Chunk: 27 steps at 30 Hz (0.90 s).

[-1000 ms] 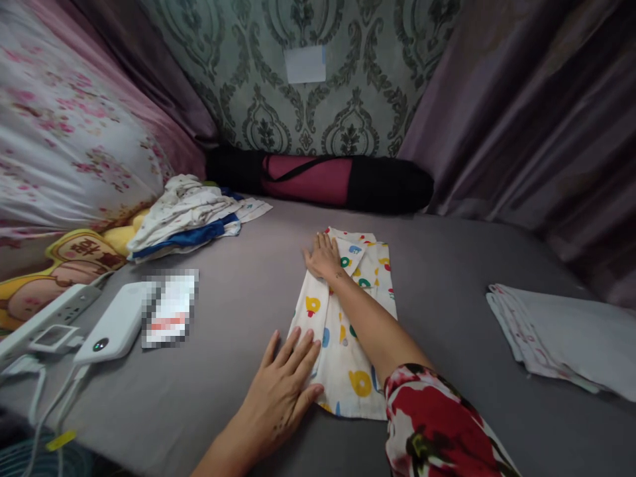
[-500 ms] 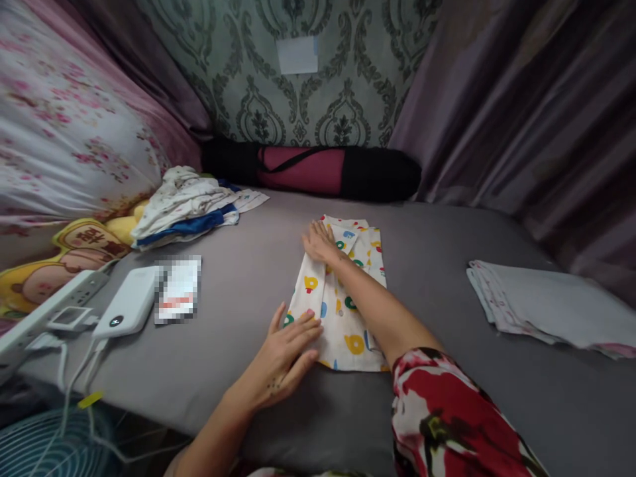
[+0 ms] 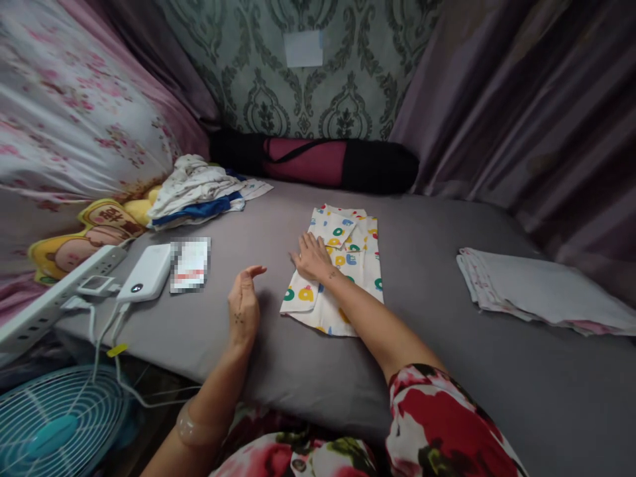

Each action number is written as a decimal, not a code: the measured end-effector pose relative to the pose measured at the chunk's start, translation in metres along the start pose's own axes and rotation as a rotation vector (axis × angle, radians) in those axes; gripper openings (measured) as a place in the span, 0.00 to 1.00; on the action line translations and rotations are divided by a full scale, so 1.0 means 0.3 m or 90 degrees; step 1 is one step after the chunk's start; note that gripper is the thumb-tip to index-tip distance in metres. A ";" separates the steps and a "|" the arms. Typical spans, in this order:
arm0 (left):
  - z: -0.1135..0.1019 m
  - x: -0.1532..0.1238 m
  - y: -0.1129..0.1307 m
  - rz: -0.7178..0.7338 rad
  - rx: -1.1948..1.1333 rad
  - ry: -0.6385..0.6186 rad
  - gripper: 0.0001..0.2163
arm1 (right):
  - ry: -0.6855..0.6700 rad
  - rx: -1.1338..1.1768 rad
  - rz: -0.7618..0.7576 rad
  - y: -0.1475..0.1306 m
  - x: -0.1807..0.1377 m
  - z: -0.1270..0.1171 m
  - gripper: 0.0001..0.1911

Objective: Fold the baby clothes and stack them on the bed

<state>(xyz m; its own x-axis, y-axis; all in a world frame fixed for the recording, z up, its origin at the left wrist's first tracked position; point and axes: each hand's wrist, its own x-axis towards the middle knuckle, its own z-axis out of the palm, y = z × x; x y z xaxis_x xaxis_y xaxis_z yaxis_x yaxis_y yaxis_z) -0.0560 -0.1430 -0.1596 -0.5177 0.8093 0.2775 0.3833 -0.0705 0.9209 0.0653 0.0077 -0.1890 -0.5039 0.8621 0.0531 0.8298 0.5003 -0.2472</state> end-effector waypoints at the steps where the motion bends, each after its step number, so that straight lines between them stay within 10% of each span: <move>1: 0.002 0.002 -0.004 -0.005 -0.004 0.000 0.22 | -0.008 0.001 -0.011 -0.006 -0.016 -0.001 0.36; 19: 0.032 0.018 -0.068 -0.002 0.000 -0.046 0.20 | -0.124 0.129 -0.275 -0.157 -0.494 -0.080 0.33; 27: 0.046 -0.014 -0.011 0.184 0.171 -0.341 0.14 | -0.129 0.298 -0.290 -0.082 -0.704 -0.216 0.17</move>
<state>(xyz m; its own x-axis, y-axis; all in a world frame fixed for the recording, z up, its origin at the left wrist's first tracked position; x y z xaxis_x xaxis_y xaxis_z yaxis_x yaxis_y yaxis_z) -0.0445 -0.1380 -0.1676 0.0590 0.9624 0.2651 0.6627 -0.2363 0.7106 0.1669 -0.1815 -0.1315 -0.8507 0.5196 0.0800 0.3567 0.6823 -0.6382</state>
